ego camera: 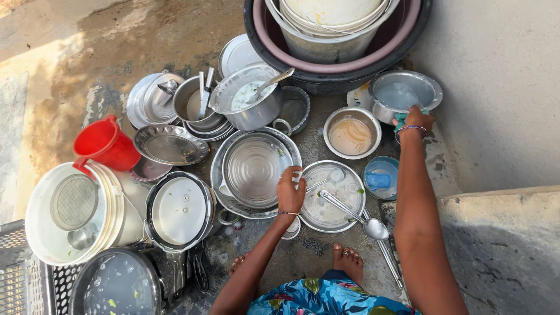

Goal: The person scrubs metal plates, bowls, and utensils using a cloth and soapy water, rinsing them in buckets and placing them into a plastic basket.

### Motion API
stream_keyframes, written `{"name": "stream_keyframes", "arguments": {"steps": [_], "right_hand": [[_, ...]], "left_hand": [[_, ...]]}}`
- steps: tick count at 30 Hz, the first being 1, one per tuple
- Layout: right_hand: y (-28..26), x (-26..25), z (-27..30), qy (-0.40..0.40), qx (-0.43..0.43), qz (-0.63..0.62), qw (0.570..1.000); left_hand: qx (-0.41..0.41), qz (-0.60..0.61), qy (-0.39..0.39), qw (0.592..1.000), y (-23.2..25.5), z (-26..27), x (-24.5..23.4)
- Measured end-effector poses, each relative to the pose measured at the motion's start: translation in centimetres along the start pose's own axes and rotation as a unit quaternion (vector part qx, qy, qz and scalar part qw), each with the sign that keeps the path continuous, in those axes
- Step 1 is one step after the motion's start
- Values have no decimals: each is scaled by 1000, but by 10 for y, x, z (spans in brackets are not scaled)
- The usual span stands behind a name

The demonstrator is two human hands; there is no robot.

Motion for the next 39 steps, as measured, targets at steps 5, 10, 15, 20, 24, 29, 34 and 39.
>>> {"name": "stream_keyframes", "arguments": {"steps": [5, 10, 15, 20, 24, 29, 34, 39], "right_hand": [[-9, -5, -3, -19, 27, 163, 986], [-10, -14, 1, -21, -30, 242, 970], [13, -30, 10, 8, -6, 323, 946], [-7, -27, 36, 97, -272, 467, 836], [5, -23, 59, 59, -306, 436, 844], [70, -16, 78, -282, -125, 78, 948], [148, -78, 91, -225, -9, 207, 952], [133, -113, 93, -106, -120, 401, 902]], "left_hand": [[-60, -241, 257, 934, -48, 42, -154], [-239, -76, 180, 951, -187, 24, -144], [-184, -132, 235, 945, -225, 32, -171], [-164, 169, 192, 953, -256, 65, -158], [-208, 202, 133, 948, -247, 55, -134], [-168, -8, 148, 974, -141, 21, -150], [-19, -249, 175, 952, -5, 35, -164], [221, -254, 258, 905, 67, 68, -172]]}}
Point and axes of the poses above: each hand's wrist, its own z-axis away from the middle knuckle, its own x-axis out of the palm, y = z × x, the point moved 9 cm from there along -z, towards the middle knuckle, and after that the axes turned 10 degrees about -y, right-handed, at the moved point
